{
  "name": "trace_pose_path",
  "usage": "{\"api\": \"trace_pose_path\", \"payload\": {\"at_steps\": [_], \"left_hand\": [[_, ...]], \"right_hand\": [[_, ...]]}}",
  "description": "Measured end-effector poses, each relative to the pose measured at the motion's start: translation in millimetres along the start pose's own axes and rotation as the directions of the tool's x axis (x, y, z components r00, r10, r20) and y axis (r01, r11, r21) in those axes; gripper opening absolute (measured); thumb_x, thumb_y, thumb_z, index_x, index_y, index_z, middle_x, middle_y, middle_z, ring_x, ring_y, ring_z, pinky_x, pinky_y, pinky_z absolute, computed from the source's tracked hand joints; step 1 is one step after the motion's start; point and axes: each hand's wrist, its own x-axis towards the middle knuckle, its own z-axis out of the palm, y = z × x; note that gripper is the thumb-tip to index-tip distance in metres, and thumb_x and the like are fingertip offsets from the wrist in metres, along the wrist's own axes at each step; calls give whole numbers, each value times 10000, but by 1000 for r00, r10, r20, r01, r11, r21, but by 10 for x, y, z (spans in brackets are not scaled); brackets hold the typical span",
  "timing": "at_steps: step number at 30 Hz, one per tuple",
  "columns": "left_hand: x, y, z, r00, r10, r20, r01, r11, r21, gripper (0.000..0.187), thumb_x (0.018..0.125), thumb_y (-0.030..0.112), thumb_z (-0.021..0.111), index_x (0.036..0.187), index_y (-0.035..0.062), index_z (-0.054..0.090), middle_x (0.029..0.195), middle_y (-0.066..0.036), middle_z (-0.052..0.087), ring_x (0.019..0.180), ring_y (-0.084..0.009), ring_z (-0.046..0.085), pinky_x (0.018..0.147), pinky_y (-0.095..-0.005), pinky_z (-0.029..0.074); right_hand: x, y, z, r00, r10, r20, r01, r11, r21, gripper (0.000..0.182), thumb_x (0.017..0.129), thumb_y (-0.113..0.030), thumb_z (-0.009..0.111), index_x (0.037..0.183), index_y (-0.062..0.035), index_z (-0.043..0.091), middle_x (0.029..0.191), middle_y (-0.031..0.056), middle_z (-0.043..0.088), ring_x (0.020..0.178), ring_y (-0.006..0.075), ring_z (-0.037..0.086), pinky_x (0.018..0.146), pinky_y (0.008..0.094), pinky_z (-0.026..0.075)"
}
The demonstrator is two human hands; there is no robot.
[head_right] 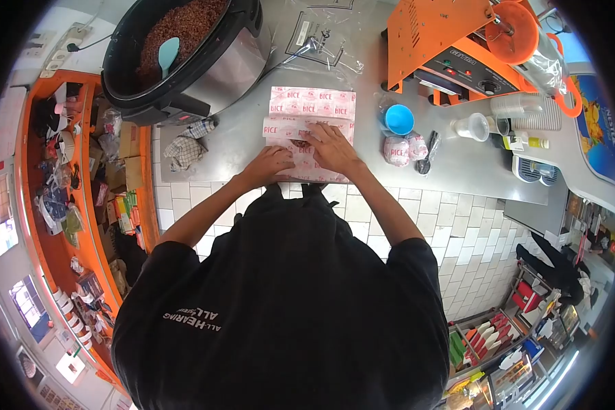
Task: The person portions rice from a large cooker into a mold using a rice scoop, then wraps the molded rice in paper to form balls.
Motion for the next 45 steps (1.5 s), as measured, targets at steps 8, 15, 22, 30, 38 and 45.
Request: {"api": "trace_pose_path", "payload": {"at_steps": [8, 15, 22, 30, 38, 45], "left_hand": [[40, 41, 39, 990, 140, -1, -140, 989, 57, 195, 822, 283, 717, 948, 137, 689, 1155, -45, 590, 1199, -276, 500, 1020, -489, 364], [80, 105, 73, 998, 63, 16, -64, 993, 98, 218, 829, 302, 714, 976, 144, 681, 1140, -37, 573, 1206, -269, 487, 1008, -511, 357], [88, -30, 164, 993, 114, 41, -118, 988, 101, 265, 824, 305, 705, 1042, 162, 660, 1091, -14, 575, 1177, -244, 496, 995, -493, 354], [93, -36, 65, 990, 135, 42, -133, 990, -50, 261, 815, 313, 708, 1002, 144, 639, 1111, -30, 577, 1197, -240, 489, 1006, -461, 361], [85, -220, 106, 980, 198, 16, -189, 955, -229, 213, 802, 290, 725, 889, 110, 655, 1104, -38, 612, 1170, -259, 536, 1014, -414, 384], [103, -114, -56, 993, 110, -40, -117, 948, -298, 155, 857, 228, 680, 938, 98, 657, 1082, -61, 629, 1119, -260, 573, 979, -421, 401]], "right_hand": [[50, -15, 20, 998, 7, -62, -3, 998, 55, 424, 856, -152, 604, 1276, -91, 590, 1301, 98, 496, 1244, 281, 466, 1063, 430, 381], [86, -54, -41, 998, 39, -40, -36, 995, 91, 381, 847, -132, 603, 1224, -83, 619, 1268, 87, 512, 1222, 265, 489, 1049, 422, 396], [97, -45, -16, 997, 50, -52, -44, 992, 117, 360, 842, -122, 597, 1198, -80, 628, 1283, 90, 510, 1223, 269, 496, 1048, 427, 403], [65, -29, -34, 998, 58, 9, -59, 989, 138, 447, 854, -168, 612, 1293, -105, 559, 1343, 102, 489, 1266, 283, 480, 1055, 453, 407], [62, -23, -23, 996, 86, 35, -90, 985, 146, 464, 868, -181, 624, 1320, -108, 548, 1385, 102, 480, 1294, 300, 468, 1077, 452, 389], [56, -11, -22, 996, 88, 31, -91, 986, 142, 453, 862, -208, 660, 1297, -121, 569, 1431, 105, 473, 1327, 310, 449, 1094, 432, 379]]}}
